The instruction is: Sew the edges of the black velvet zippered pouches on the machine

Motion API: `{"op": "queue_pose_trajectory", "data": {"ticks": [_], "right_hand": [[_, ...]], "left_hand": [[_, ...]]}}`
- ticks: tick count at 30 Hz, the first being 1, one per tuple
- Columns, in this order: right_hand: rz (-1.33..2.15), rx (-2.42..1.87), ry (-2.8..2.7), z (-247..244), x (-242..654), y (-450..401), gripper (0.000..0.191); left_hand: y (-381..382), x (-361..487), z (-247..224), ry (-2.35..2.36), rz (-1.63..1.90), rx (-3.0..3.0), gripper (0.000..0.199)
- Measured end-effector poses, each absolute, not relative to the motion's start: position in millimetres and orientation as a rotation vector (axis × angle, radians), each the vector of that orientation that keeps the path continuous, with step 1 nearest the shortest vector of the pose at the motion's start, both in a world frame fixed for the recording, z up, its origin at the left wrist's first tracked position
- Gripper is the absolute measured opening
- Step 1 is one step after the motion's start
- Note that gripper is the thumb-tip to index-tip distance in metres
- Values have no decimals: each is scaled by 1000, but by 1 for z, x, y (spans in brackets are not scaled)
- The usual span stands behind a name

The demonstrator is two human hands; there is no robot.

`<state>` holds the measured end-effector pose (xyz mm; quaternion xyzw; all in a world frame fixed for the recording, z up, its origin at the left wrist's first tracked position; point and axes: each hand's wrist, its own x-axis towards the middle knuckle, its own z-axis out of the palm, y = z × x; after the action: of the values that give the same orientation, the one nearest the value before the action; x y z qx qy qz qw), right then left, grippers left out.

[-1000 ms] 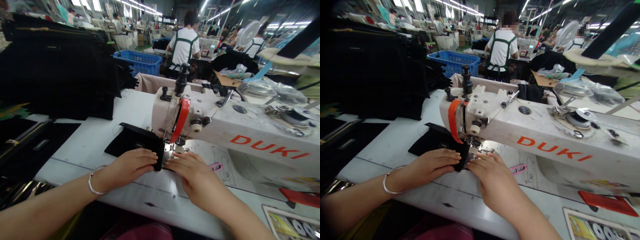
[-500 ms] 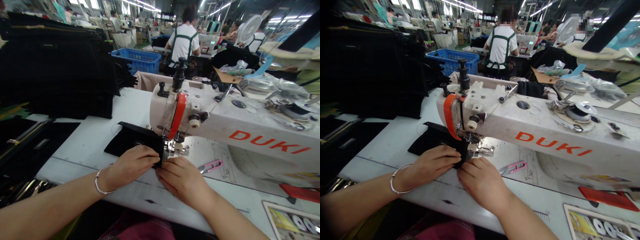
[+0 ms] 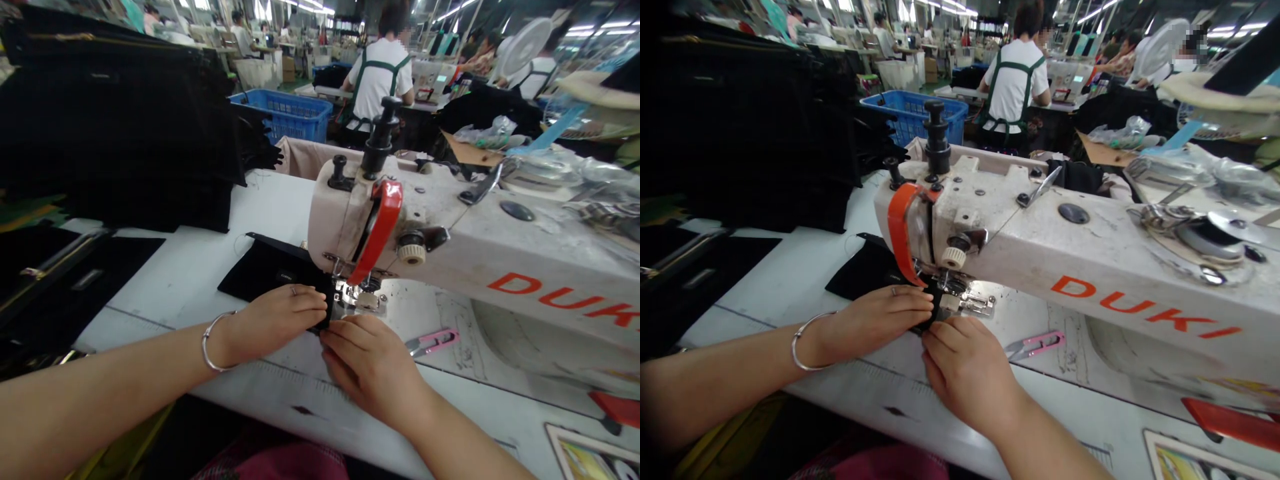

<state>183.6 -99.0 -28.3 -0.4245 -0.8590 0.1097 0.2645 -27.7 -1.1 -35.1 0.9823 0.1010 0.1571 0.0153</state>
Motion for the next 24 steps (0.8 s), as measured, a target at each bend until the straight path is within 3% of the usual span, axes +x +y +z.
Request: {"op": "queue_pose_trajectory", "data": {"ticks": [18,24], "right_hand": [[320,-1125,-2338,-26,190,-97,17],[312,-1125,-2289,-27,196,-98,24]], "left_hand": [[-1,-29,-31,276,500,2954,20],[5,-30,-35,217,544,2952,19]]}}
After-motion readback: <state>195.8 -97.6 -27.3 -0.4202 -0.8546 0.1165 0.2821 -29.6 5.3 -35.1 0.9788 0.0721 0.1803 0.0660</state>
